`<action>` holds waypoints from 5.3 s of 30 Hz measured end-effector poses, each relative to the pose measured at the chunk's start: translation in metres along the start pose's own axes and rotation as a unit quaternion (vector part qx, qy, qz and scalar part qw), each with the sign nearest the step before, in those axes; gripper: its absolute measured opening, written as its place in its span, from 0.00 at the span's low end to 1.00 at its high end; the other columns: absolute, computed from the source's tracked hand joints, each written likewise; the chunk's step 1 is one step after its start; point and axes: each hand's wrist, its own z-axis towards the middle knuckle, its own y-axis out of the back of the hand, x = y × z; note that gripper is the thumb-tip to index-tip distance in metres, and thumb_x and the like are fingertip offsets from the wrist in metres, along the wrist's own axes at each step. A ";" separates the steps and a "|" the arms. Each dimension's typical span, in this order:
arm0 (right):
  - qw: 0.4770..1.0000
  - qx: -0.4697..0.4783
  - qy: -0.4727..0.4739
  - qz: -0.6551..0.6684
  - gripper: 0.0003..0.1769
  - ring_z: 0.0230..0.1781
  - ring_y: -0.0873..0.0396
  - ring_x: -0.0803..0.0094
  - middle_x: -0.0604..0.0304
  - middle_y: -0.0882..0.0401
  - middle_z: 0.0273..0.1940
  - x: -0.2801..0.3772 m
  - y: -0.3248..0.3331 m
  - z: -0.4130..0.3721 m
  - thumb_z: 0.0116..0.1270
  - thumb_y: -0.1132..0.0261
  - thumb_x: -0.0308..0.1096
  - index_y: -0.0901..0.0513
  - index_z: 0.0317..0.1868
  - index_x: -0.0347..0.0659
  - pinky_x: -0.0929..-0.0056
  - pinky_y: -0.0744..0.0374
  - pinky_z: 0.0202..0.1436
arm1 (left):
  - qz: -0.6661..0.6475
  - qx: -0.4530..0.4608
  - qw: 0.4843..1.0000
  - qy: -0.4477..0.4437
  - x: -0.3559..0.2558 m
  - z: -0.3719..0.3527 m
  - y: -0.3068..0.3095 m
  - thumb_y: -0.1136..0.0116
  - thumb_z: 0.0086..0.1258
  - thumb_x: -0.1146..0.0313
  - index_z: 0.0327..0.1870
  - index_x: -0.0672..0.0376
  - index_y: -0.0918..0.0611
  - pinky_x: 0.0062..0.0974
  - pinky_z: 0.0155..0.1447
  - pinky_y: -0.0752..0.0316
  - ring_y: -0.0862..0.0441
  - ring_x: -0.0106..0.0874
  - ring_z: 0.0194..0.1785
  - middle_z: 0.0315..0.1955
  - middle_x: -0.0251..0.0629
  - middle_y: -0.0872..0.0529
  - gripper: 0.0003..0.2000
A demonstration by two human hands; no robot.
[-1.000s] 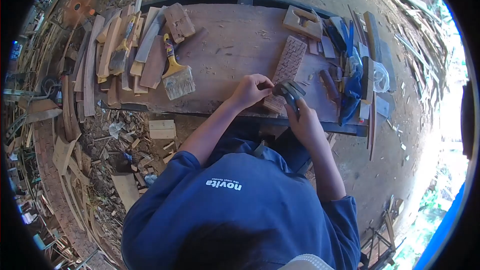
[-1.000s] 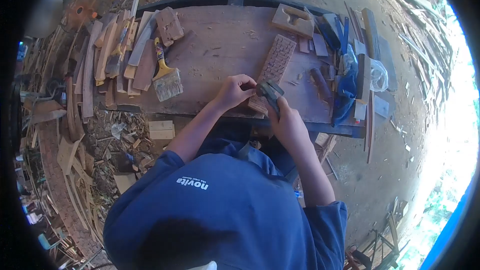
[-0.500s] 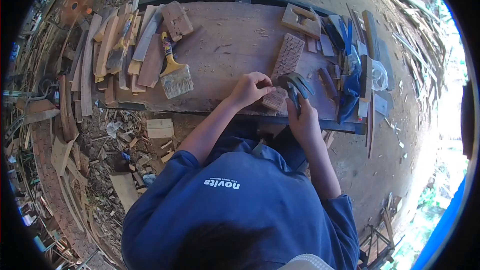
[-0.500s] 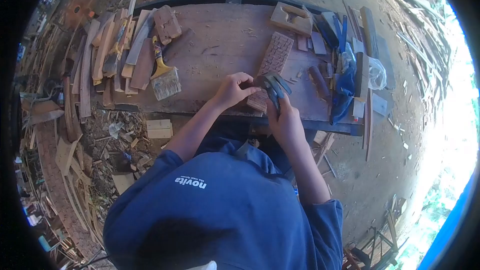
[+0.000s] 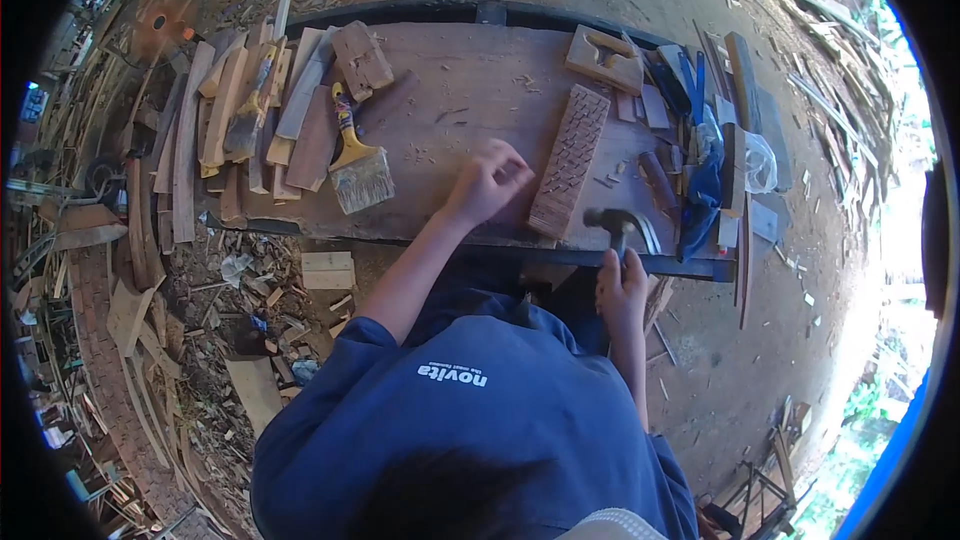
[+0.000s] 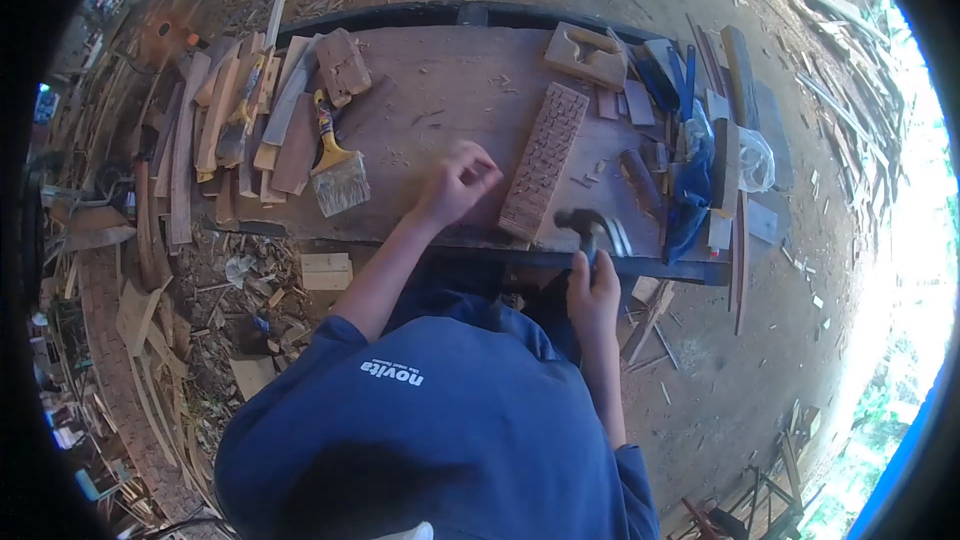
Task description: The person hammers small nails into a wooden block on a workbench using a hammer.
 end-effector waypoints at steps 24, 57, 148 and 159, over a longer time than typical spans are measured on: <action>0.977 -0.057 -0.175 0.110 0.16 0.17 0.31 0.80 0.66 0.29 0.22 -0.023 0.012 -0.026 0.78 0.43 0.44 0.23 0.46 0.38 0.76 0.33 0.19 | -0.134 0.036 0.988 0.073 -0.034 0.008 -0.022 0.47 0.78 0.74 0.43 0.60 0.17 0.22 0.45 0.26 0.21 0.21 0.38 0.31 0.30 0.16 0.06; 0.976 -0.062 -0.202 0.051 0.22 0.14 0.26 0.72 0.59 0.26 0.21 -0.026 0.012 -0.020 0.78 0.45 0.47 0.24 0.52 0.32 0.70 0.28 0.16 | 0.242 0.009 0.963 -0.122 -0.035 -0.018 -0.038 0.29 0.60 0.63 0.35 0.44 0.11 0.38 0.61 0.37 0.31 0.38 0.55 0.48 0.31 0.24 0.04; 0.992 -0.002 -0.049 -0.116 0.19 0.25 0.25 0.70 0.48 0.19 0.27 0.065 -0.009 -0.001 0.74 0.36 0.41 0.21 0.50 0.30 0.70 0.25 0.33 | 0.055 0.217 0.972 0.069 -0.018 0.001 -0.010 0.24 0.55 0.54 0.32 0.37 0.07 0.43 0.69 0.52 0.38 0.34 0.67 0.57 0.29 0.29 0.06; 0.992 0.007 -0.113 -0.057 0.15 0.16 0.33 0.85 0.71 0.31 0.22 0.019 0.004 -0.022 0.77 0.39 0.41 0.22 0.50 0.37 0.81 0.34 0.18 | 0.041 0.178 0.981 0.072 -0.015 0.000 -0.022 0.26 0.58 0.57 0.34 0.44 0.08 0.43 0.73 0.45 0.32 0.34 0.65 0.55 0.32 0.27 0.07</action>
